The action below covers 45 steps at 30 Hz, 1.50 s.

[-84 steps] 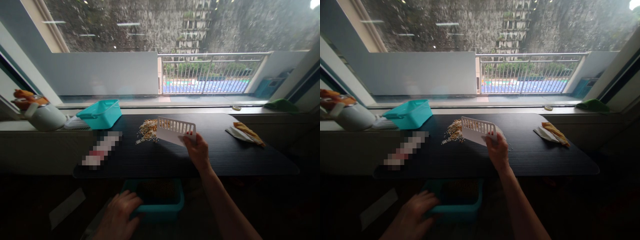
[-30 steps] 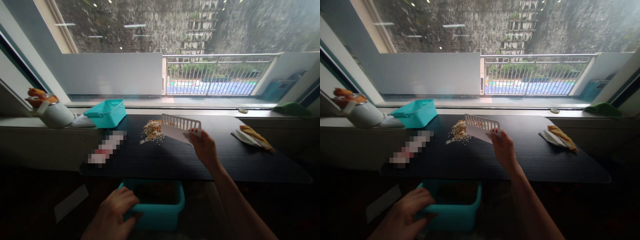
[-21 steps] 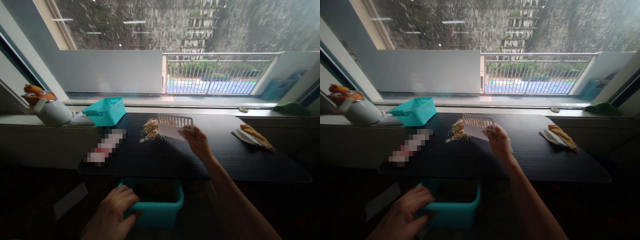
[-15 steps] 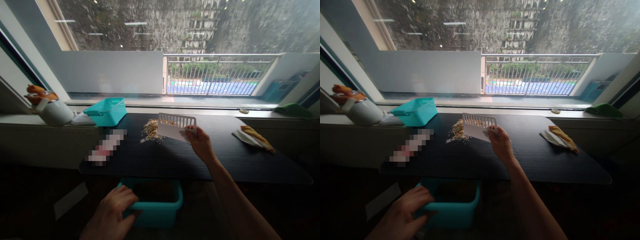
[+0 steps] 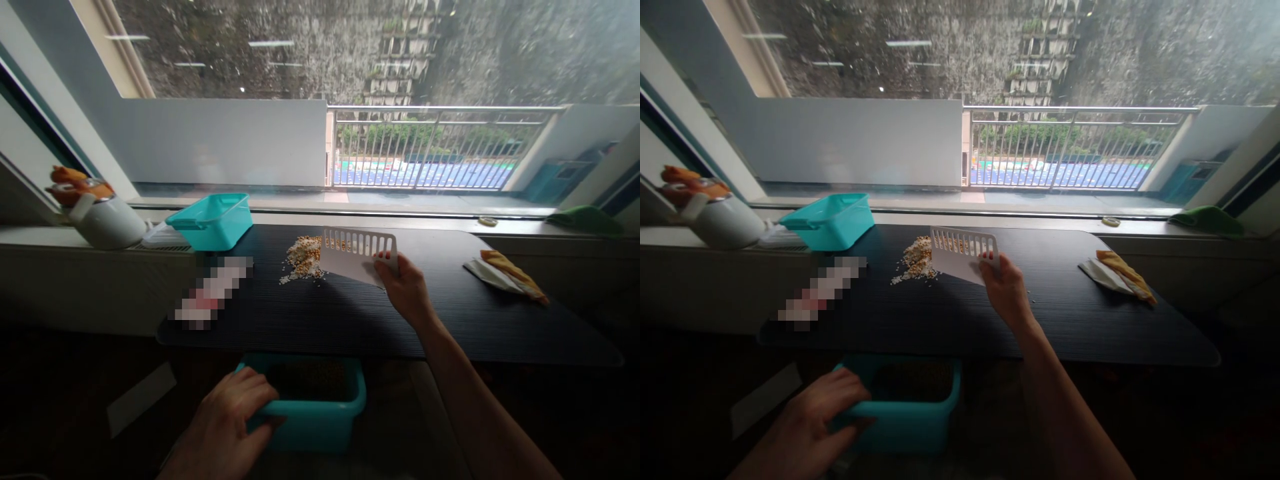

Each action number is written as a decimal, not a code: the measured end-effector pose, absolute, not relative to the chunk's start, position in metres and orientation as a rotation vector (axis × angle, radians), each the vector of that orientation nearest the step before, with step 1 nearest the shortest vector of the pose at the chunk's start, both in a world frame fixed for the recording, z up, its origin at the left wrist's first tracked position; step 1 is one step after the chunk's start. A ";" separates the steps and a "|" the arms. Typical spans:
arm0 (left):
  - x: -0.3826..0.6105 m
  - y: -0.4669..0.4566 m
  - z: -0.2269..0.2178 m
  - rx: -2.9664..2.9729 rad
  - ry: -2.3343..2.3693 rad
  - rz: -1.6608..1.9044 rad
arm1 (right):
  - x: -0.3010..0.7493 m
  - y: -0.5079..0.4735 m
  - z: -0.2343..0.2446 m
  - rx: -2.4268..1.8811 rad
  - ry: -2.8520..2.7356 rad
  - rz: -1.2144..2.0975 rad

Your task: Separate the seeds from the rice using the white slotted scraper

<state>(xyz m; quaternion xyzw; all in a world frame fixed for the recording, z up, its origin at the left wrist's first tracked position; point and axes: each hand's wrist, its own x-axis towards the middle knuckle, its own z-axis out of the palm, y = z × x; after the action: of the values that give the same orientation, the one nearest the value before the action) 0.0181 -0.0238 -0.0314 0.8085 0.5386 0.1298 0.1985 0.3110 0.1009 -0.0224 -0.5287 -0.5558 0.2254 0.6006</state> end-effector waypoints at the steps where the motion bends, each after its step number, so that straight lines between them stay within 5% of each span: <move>1: 0.018 -0.024 -0.031 2.263 1.505 0.366 | 0.311 0.101 -0.022 -1.233 -1.299 0.528; 45: 0.015 -0.021 -0.027 2.232 1.493 0.292 | 0.310 0.078 -0.020 -1.299 -1.325 0.483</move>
<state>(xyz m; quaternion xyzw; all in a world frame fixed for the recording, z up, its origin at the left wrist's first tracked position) 0.0149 -0.0207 -0.0266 0.8063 0.5395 0.1054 0.2185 0.3103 0.0782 -0.0197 -0.5545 -0.5655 0.2061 0.5747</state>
